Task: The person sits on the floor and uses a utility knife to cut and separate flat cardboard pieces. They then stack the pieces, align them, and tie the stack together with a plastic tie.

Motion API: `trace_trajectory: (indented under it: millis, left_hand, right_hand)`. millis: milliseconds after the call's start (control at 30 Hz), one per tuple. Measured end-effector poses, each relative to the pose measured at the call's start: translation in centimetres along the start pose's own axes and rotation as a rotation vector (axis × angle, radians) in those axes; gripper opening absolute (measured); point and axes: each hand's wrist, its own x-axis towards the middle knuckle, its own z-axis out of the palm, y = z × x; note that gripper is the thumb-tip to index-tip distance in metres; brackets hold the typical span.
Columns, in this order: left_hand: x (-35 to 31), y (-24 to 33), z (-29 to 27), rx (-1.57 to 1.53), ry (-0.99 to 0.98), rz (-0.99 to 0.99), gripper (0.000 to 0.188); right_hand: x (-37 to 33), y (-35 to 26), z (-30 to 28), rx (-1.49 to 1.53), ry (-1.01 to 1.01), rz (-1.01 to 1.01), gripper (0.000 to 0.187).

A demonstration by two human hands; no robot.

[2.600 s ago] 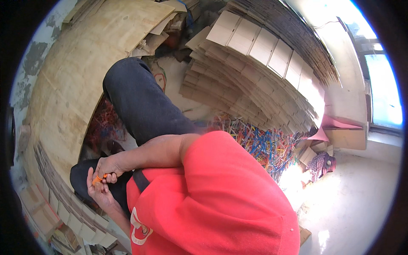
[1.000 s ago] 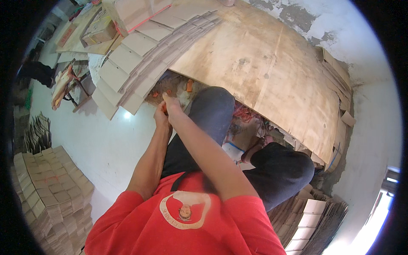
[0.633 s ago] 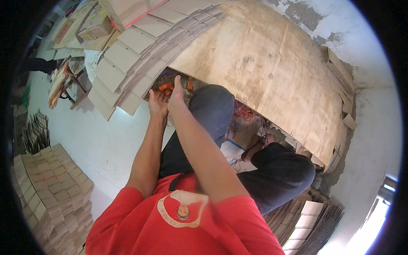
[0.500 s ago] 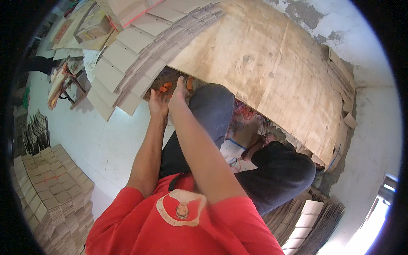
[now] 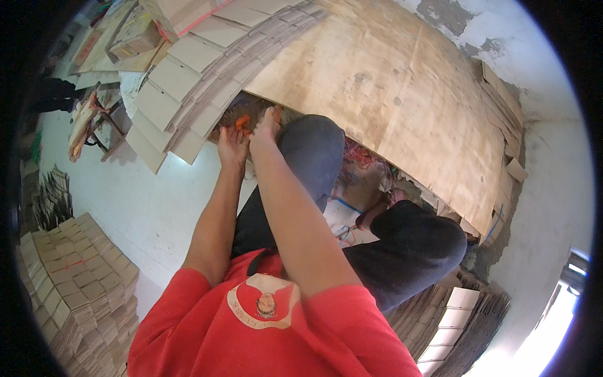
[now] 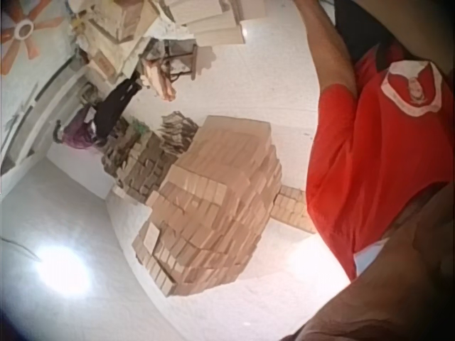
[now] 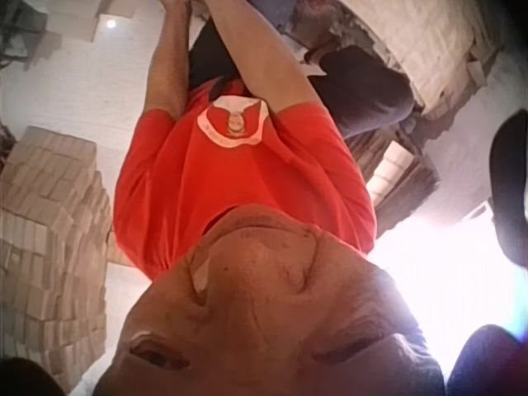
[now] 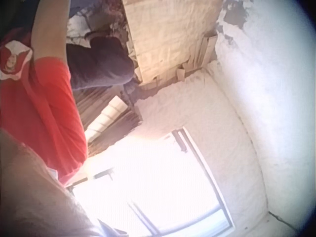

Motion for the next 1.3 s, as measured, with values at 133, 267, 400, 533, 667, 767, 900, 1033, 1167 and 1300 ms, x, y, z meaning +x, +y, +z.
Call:
trace_trajectory:
  millis: [133, 267, 400, 533, 667, 767, 900, 1033, 1167, 1300]
  left_hand:
    - [-1.2, -0.7, 2.1, 0.091, 0.049, -0.022, 0.058]
    - [-3.7, -0.3, 2.4, 0.198, 0.060, 0.003, 0.059]
    - [-4.6, 0.2, 1.3, 0.217, 0.211, 0.069, 0.052]
    - [-6.1, 1.3, 1.5, 0.652, 0.021, 0.161, 0.041]
    - [-8.7, 4.9, 5.6, 1.332, -0.256, 0.794, 0.058]
    - [-8.0, 9.4, 9.6, 1.738, -0.247, 1.184, 0.075]
    - [-5.7, 12.1, 13.2, 2.217, -0.266, 1.267, 0.090]
    - [-2.6, 12.0, 14.9, 2.459, -0.393, 1.209, 0.095]
    - [-1.3, 12.6, 16.4, 2.527, -0.408, 1.134, 0.096]
    - [0.5, 13.3, 17.0, 2.521, -0.441, 1.158, 0.096]
  right_hand:
    - [-1.4, -3.0, -1.6, 0.162, -0.183, -0.276, 0.057]
    - [-4.5, -5.9, -1.7, 0.273, -0.420, -0.385, 0.057]
    - [-5.8, -5.6, -0.9, 0.236, -0.467, -0.329, 0.058]
    - [-5.8, -5.4, -0.6, 0.173, -0.434, -0.312, 0.055]
    - [-4.5, -5.2, -0.7, 0.122, -0.392, -0.286, 0.051]
    - [-3.9, -4.0, 0.3, -0.086, -0.276, -0.258, 0.048]
    - [-4.0, -3.4, 1.1, -0.251, -0.253, -0.195, 0.058]
    - [-2.1, -2.3, 2.0, -0.266, -0.292, -0.142, 0.068]
    - [-1.2, -1.5, 3.4, -0.265, -0.313, -0.145, 0.063]
    - [-0.2, -1.5, 4.2, -0.143, -0.455, -0.110, 0.045]
